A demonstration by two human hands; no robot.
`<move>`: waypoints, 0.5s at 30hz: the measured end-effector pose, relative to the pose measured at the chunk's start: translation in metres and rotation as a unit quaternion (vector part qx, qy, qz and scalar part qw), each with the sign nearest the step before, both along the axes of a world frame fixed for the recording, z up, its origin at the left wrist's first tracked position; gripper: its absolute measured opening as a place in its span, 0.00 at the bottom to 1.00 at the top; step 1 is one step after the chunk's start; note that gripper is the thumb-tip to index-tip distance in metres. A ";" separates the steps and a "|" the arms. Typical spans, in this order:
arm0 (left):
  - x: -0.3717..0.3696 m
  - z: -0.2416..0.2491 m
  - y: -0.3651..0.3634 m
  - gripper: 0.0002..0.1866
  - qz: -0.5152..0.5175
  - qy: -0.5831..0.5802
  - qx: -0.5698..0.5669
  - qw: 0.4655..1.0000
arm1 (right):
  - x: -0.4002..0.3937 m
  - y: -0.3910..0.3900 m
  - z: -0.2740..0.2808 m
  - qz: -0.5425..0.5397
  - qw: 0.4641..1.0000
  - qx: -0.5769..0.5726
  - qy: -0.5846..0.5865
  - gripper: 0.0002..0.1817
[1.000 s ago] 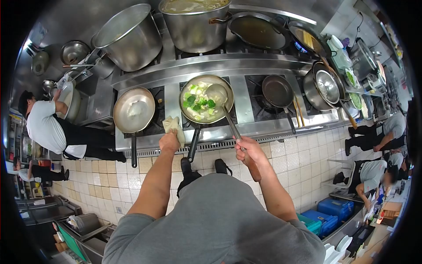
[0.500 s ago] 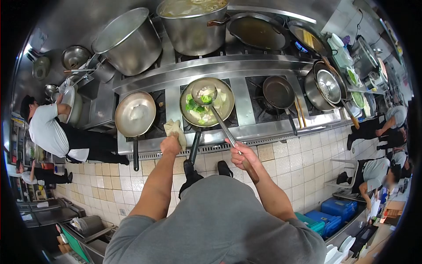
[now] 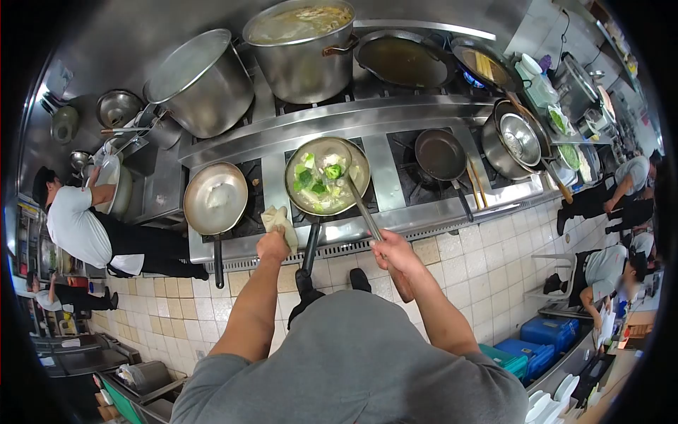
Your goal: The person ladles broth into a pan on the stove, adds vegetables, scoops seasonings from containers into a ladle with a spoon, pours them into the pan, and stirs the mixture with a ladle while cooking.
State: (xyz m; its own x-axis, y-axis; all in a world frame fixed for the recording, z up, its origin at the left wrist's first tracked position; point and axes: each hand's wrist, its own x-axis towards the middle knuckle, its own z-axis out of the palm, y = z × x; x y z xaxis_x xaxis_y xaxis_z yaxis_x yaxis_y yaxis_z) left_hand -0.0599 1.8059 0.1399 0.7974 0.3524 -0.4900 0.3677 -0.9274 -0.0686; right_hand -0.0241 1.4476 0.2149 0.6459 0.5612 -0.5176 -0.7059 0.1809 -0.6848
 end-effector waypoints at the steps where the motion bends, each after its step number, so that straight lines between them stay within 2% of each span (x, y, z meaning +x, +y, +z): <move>1: 0.000 -0.003 0.002 0.32 0.001 -0.001 -0.001 1.000 | -0.002 -0.002 0.010 0.033 0.990 -0.107 -0.086 0.18; 2: -0.001 -0.006 0.004 0.31 -0.004 -0.007 0.000 1.000 | -0.003 -0.002 0.018 0.066 0.960 -0.212 -0.169 0.19; 3: -0.002 -0.008 0.005 0.30 -0.009 -0.011 0.000 1.000 | -0.004 -0.003 0.018 0.067 0.960 -0.213 -0.169 0.19; 5: -0.002 -0.009 0.004 0.29 -0.009 -0.011 0.001 1.000 | -0.007 -0.006 0.019 0.013 0.894 -0.316 -0.318 0.21; 6: -0.002 -0.008 0.004 0.29 -0.009 -0.010 0.003 1.000 | -0.006 -0.007 0.022 0.014 0.893 -0.317 -0.319 0.21; 8: -0.003 -0.008 0.004 0.29 -0.010 -0.016 0.003 1.000 | -0.007 -0.010 0.029 -0.033 0.850 -0.343 -0.398 0.23; 15: -0.003 0.001 0.000 0.26 0.000 -0.009 -0.010 1.000 | -0.011 -0.013 0.025 0.014 0.855 -0.368 -0.366 0.23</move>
